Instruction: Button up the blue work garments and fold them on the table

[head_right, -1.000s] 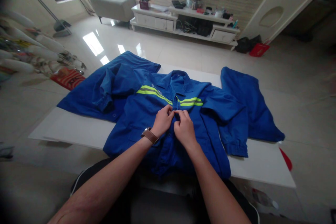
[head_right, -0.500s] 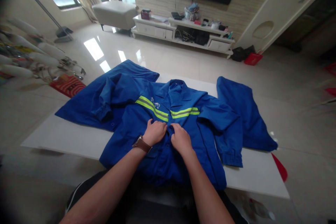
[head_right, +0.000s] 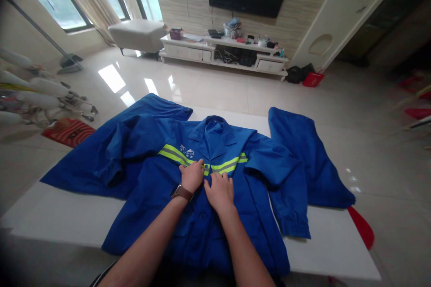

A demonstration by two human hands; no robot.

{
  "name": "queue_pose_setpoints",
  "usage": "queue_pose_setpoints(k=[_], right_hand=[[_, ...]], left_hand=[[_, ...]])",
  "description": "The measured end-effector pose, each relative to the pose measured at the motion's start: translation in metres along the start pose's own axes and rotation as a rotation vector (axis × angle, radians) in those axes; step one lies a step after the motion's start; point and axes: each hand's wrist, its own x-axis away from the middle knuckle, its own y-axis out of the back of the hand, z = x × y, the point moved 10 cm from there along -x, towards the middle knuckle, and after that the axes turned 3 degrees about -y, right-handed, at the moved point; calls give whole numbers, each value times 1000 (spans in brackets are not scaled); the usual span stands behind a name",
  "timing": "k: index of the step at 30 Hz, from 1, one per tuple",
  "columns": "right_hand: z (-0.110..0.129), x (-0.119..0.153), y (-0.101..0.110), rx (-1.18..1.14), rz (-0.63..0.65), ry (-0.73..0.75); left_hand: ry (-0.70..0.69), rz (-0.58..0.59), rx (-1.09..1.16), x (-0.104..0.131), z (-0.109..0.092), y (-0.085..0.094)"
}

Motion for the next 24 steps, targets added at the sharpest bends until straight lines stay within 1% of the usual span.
queue_pose_setpoints(k=[3, 5, 8, 10, 12, 15, 17, 21, 22, 24], right_hand=[[-10, -13, -1, 20, -2, -80], [-15, -20, -2, 38, -9, -106], [-24, -26, -2, 32, -55, -156], [-31, -29, -3, 24, -68, -201], [-35, -31, -4, 33, -74, -228], [-36, -35, -5, 55, -83, -236], [-36, -37, -6, 43, -81, -225], [-37, -39, -3, -82, -69, -197], [-38, -39, 2, -143, -92, -188], [-39, -37, 21, -320, -202, -153]], left_hand=[[-26, -11, 11, -1, -6, -3], [-32, -21, 17, -2, -9, -3], [-11, -22, 56, -4, -8, -2], [0, -41, 92, -5, -9, 4], [4, -73, 125, -5, -11, 14], [-19, -108, 169, -2, -16, 28], [-40, -106, 198, 0, -17, 33], [-40, -88, 242, 2, -11, 35], [-34, -91, 255, 2, -9, 37], [-25, -111, 325, 0, -4, 42]])
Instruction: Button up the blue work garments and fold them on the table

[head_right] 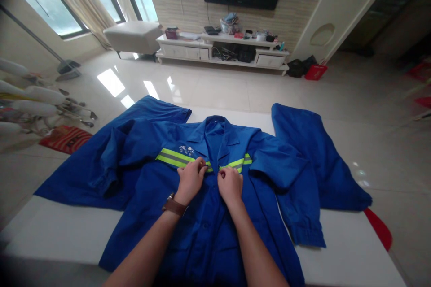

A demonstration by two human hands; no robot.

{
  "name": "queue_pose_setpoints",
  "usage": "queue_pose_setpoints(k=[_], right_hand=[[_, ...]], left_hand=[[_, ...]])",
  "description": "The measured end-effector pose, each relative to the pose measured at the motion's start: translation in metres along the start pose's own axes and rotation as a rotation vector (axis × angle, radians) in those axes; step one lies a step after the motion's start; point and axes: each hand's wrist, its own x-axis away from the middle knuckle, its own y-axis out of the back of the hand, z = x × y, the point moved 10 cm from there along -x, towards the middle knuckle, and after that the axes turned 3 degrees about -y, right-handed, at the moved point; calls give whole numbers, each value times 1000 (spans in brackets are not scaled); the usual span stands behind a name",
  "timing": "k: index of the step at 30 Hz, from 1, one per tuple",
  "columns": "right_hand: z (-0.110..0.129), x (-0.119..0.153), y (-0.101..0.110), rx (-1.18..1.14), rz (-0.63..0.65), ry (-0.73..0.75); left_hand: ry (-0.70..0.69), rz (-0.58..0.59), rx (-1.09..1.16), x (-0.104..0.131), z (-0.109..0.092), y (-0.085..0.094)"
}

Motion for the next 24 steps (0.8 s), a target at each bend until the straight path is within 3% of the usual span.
queue_pose_setpoints(k=[4, 8, 18, 24], right_hand=[[8, 1, 41, -472, -212, 88], [8, 3, 44, -735, -191, 37], [5, 6, 27, -894, -83, -20], [11, 10, 31, -819, -41, 22]], left_hand=[[-15, -82, 353, -1, -4, 14], [-86, -121, 547, 4, -20, 19], [-118, -100, 588, 8, -24, 10], [-128, -108, 554, 7, -24, 12]])
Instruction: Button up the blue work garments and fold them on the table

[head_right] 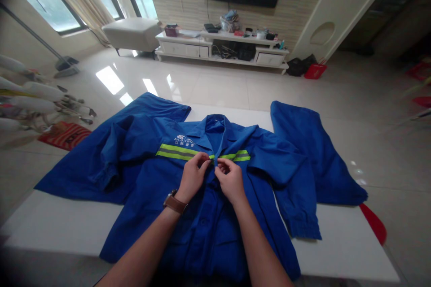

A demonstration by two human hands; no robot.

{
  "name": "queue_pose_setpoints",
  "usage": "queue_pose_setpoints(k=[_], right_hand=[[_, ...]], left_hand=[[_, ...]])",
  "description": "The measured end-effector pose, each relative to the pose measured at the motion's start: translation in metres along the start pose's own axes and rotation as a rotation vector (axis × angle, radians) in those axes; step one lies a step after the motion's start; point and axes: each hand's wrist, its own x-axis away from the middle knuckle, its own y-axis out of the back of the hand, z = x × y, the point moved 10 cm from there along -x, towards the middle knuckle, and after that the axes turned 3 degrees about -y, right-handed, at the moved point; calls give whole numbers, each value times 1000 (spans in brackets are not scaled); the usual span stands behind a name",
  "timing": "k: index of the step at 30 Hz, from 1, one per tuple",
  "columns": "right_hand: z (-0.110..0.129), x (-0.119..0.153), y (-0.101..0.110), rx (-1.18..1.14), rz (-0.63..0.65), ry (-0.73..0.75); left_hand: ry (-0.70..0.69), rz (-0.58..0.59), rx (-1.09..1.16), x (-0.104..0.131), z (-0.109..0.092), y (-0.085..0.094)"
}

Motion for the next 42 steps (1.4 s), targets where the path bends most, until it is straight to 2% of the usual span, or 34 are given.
queue_pose_setpoints(k=[8, 17, 23, 27, 31, 36, 42], right_hand=[[19, 6, -11, 229, 55, 192], [35, 15, -19, 349, 143, 346], [33, 17, -22, 366, 176, 344], [30, 16, -19, 365, 163, 336], [29, 13, -13, 423, 85, 367], [24, 13, -22, 391, 179, 341], [27, 15, -23, 421, 204, 340]], left_hand=[[-16, 45, -49, 2, 0, 0], [8, 25, 53, 0, 3, 4], [125, 51, 258, -2, 23, -2], [156, 53, 400, -4, 33, -9], [115, 23, 345, -4, 29, -6], [89, -13, 335, -1, 26, -2], [131, -33, 418, -1, 31, -3]])
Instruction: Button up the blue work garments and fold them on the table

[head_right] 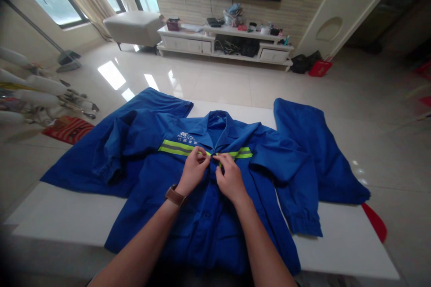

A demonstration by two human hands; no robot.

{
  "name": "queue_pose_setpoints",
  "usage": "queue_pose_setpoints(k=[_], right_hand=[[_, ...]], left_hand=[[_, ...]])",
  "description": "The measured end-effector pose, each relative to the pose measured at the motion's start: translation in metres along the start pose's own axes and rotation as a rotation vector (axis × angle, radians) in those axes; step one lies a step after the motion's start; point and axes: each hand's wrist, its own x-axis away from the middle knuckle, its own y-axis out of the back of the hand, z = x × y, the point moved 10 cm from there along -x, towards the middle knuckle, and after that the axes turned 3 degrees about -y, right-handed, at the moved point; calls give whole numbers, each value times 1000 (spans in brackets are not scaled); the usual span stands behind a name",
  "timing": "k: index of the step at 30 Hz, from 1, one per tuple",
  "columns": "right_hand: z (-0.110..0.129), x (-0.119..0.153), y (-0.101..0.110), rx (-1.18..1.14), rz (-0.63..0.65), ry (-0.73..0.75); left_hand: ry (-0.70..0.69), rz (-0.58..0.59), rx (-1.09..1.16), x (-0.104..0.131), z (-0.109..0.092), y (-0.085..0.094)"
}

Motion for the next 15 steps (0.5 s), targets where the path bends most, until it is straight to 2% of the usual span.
queue_pose_setpoints(k=[6, 12, 15], right_hand=[[2, 0, 0, -14, -3, 31], [0, 1, -2, -18, -8, 44], [2, 2, -4, -8, -1, 58]], left_hand=[[105, -53, 182, -2, 14, -2], [373, -145, 462, 8, 41, -6], [462, -162, 507, 14, 48, -8]])
